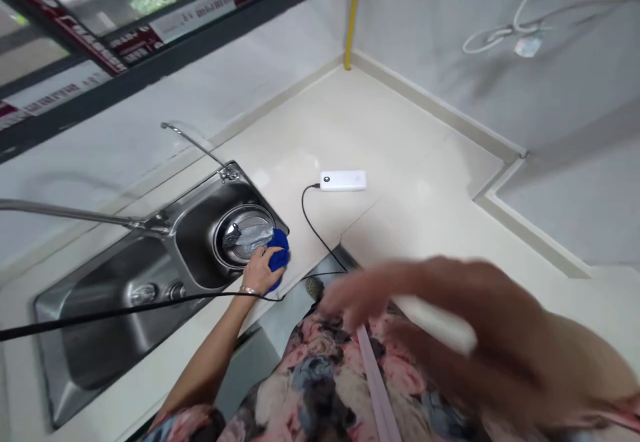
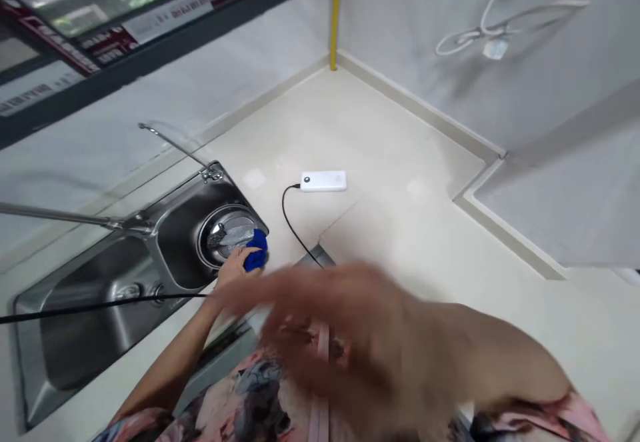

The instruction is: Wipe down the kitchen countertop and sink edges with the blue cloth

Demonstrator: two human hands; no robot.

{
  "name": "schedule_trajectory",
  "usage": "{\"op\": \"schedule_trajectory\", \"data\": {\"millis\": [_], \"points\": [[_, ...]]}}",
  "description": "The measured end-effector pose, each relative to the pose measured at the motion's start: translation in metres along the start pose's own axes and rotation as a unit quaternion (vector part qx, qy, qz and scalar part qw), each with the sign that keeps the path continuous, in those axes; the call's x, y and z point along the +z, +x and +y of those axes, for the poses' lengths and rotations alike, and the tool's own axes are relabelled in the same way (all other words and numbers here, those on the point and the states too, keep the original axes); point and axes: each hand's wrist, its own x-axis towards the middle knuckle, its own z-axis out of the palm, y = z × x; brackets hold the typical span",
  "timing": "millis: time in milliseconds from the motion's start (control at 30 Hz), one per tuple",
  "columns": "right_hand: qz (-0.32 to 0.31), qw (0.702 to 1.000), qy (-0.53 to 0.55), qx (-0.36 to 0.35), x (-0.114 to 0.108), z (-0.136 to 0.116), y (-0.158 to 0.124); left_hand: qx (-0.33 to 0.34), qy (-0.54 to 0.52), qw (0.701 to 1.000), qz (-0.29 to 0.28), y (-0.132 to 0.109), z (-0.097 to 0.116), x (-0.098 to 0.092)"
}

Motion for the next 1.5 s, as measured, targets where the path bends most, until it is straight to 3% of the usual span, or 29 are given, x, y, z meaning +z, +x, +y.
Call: {"op": "schedule_trajectory", "data": {"millis": [33, 133, 167, 300, 400, 467, 567, 667, 867, 1033, 1233, 1500], "points": [[-0.046, 0.999, -0.005, 0.026, 0.000, 0.019, 0.010, 0.005, -0.046, 0.999, 0.013, 0.001, -0.003, -0.003], [0.088, 0.992, -0.081, 0.036, 0.008, 0.109, 0.021, -0.003, -0.162, 0.983, 0.091, 0.009, -0.013, -0.019], [0.103, 0.986, -0.129, 0.038, 0.010, 0.146, 0.016, -0.002, -0.180, 0.976, 0.124, 0.014, -0.015, -0.026], [0.207, 0.917, -0.340, 0.014, 0.002, 0.275, -0.020, 0.052, -0.176, 0.956, 0.230, 0.051, -0.012, -0.050], [0.262, 0.859, -0.438, 0.039, -0.008, 0.330, -0.040, 0.068, -0.151, 0.956, 0.240, 0.095, 0.002, -0.049], [0.295, 0.831, -0.468, 0.057, -0.010, 0.350, -0.046, 0.061, -0.122, 0.970, 0.199, 0.123, 0.015, -0.039], [0.311, 0.815, -0.487, 0.057, -0.006, 0.363, -0.049, 0.009, -0.036, 0.993, 0.111, 0.156, 0.033, -0.021], [0.306, 0.814, -0.491, 0.060, -0.003, 0.365, -0.050, -0.030, 0.037, 0.998, 0.046, 0.179, 0.043, -0.017], [0.306, 0.813, -0.483, 0.104, -0.003, 0.361, -0.052, 0.078, 0.122, 0.989, -0.037, 0.205, 0.043, -0.033], [0.303, 0.817, -0.478, 0.113, -0.003, 0.361, -0.053, 0.174, 0.154, 0.968, -0.090, 0.189, 0.040, -0.030], [0.309, 0.825, -0.461, 0.111, -0.003, 0.362, -0.052, 0.195, 0.151, 0.965, -0.088, 0.160, 0.036, -0.022], [0.314, 0.817, -0.474, 0.091, -0.002, 0.365, -0.050, 0.217, 0.151, 0.958, -0.112, 0.111, 0.011, -0.027]]}}
